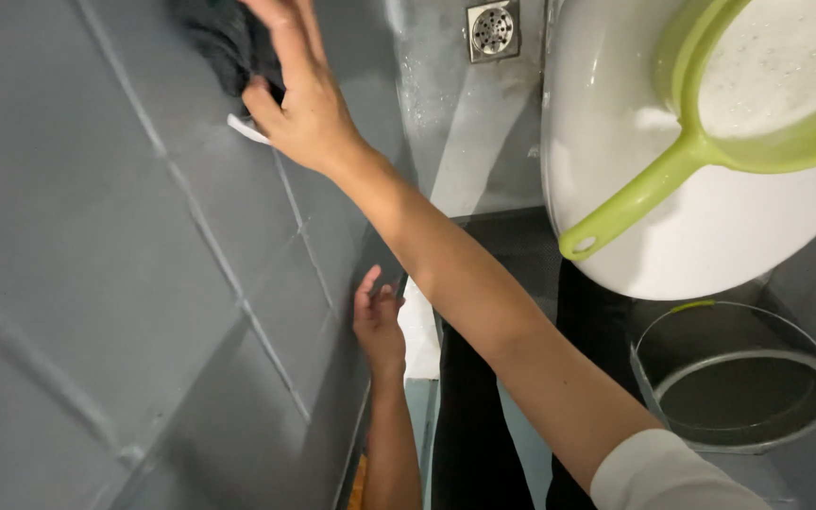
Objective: Wiping and cleaning the bathroom tiled walls and toilet paper holder with a wet cloth and soapy water.
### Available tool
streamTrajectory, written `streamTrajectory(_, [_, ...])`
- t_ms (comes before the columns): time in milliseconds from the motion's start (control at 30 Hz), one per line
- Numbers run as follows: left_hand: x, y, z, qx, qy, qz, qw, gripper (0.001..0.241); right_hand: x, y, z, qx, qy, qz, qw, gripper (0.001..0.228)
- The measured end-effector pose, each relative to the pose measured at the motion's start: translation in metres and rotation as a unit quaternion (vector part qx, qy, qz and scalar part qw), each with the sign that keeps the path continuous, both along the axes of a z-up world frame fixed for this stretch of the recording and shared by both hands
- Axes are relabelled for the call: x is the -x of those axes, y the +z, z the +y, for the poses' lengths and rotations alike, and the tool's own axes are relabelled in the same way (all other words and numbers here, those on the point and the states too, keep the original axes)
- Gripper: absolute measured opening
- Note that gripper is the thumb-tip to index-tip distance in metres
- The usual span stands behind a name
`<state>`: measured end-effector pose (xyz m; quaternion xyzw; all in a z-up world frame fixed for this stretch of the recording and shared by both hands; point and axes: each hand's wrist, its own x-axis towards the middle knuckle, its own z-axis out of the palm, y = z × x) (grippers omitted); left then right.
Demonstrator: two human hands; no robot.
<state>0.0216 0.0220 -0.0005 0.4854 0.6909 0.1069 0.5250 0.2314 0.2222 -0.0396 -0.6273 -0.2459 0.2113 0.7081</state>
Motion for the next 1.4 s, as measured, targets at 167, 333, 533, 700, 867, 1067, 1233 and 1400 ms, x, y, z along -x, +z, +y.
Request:
streamTrajectory(167, [-0.019,0.007,0.02,-0.04,-0.014,-0.087,0.995,0.034,0.018,-0.135,-0.008,0.075,0.024,0.008,0.997,0.097])
streamTrajectory(333, [-0.019,-0.011,0.013,-0.056,0.03,-0.052,0.997,0.034,0.116,-0.218,-0.114,0.31,0.123,0.179,0.926,0.058])
streamTrajectory(533, [-0.024,0.005,0.006,-0.045,0.002,-0.032,0.998,0.033,0.16,-0.256,-0.144,0.388,0.124,0.303,0.861,0.069])
streamTrajectory(700, [-0.014,0.007,0.014,-0.117,-0.052,-0.057,0.99,0.031,0.055,-0.164,-0.048,0.252,0.063,0.173,0.95,0.077])
streamTrajectory(867, [-0.016,0.016,0.018,-0.11,-0.082,-0.029,0.99,0.038,0.019,-0.057,-0.005,0.074,-0.009,0.014,0.997,0.077])
streamTrajectory(1067, [-0.024,0.018,0.02,-0.152,-0.11,-0.034,0.982,0.041,0.081,-0.113,-0.072,0.172,-0.001,0.079,0.982,0.051])
streamTrajectory(1233, [-0.022,0.02,0.017,-0.169,-0.114,-0.033,0.979,0.041,0.138,-0.171,-0.126,0.327,0.093,0.161,0.927,0.075])
streamTrajectory(1400, [-0.009,0.006,-0.001,-0.221,-0.154,-0.006,0.963,0.053,0.151,-0.116,-0.188,0.216,0.167,0.174,0.946,0.092])
